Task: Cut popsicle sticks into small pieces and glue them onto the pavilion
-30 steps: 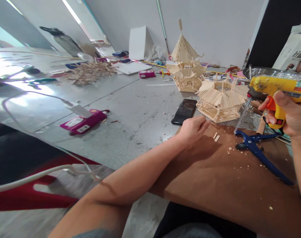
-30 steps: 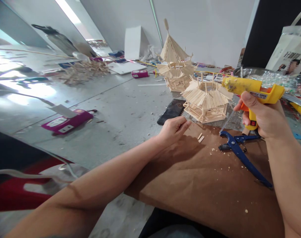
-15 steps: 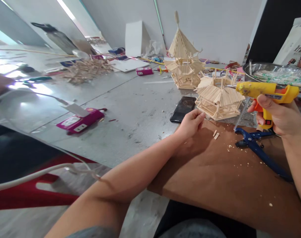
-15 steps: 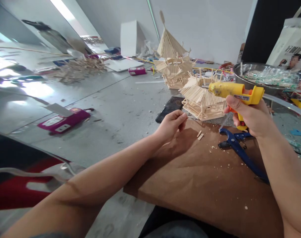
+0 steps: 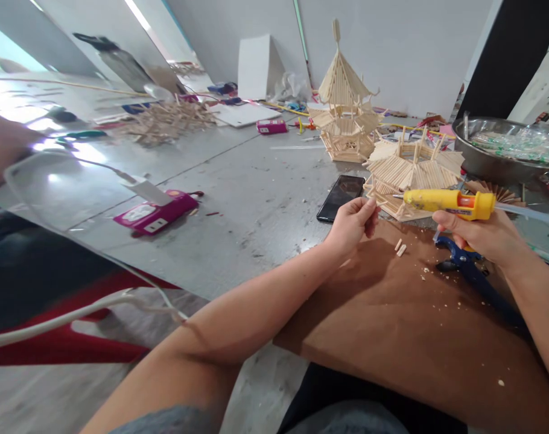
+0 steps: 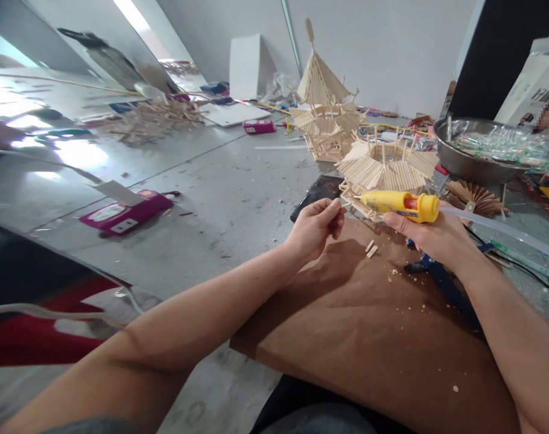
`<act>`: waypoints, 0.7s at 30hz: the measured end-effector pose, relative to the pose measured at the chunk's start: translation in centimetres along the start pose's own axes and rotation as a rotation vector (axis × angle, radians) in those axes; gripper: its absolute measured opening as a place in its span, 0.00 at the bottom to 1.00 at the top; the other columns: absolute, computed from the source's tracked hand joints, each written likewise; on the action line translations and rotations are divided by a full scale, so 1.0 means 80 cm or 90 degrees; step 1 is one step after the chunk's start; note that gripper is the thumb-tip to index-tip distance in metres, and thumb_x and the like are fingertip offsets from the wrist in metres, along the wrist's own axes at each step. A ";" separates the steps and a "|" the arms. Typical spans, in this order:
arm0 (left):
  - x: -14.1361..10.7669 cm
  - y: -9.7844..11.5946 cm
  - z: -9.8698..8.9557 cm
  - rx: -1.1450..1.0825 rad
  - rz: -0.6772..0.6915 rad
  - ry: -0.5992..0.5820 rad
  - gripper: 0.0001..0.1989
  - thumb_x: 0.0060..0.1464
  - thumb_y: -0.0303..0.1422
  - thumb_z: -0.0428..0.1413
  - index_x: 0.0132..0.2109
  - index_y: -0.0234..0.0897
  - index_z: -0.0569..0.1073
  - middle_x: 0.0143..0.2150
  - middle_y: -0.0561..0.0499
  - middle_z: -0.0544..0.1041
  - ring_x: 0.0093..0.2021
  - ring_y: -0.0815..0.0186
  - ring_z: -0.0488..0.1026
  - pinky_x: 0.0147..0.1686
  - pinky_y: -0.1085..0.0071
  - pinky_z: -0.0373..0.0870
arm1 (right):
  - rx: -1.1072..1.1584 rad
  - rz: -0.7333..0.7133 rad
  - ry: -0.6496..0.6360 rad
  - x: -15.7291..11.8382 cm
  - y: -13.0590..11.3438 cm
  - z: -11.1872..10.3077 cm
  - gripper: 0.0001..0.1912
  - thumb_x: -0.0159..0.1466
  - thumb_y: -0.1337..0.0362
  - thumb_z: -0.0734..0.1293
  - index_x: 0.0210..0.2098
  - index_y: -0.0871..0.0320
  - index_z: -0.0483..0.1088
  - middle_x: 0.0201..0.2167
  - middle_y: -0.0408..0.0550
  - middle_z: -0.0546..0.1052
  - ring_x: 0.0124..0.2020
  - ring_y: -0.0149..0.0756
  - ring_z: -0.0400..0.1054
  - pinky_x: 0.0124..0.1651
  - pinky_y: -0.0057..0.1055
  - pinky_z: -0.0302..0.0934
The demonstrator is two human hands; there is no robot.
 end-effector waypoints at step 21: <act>-0.007 0.005 0.004 -0.061 -0.063 -0.017 0.13 0.53 0.34 0.54 0.24 0.33 0.65 0.17 0.57 0.63 0.15 0.77 0.58 0.13 0.80 0.55 | -0.105 -0.118 -0.023 -0.002 -0.011 0.012 0.19 0.57 0.49 0.63 0.41 0.52 0.75 0.25 0.44 0.77 0.26 0.37 0.72 0.27 0.31 0.64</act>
Point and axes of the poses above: each hand's wrist, its own x-axis towards the middle knuckle, its own z-axis out of the palm, y = z × x, the point moved 3 cm from there along x, towards the middle knuckle
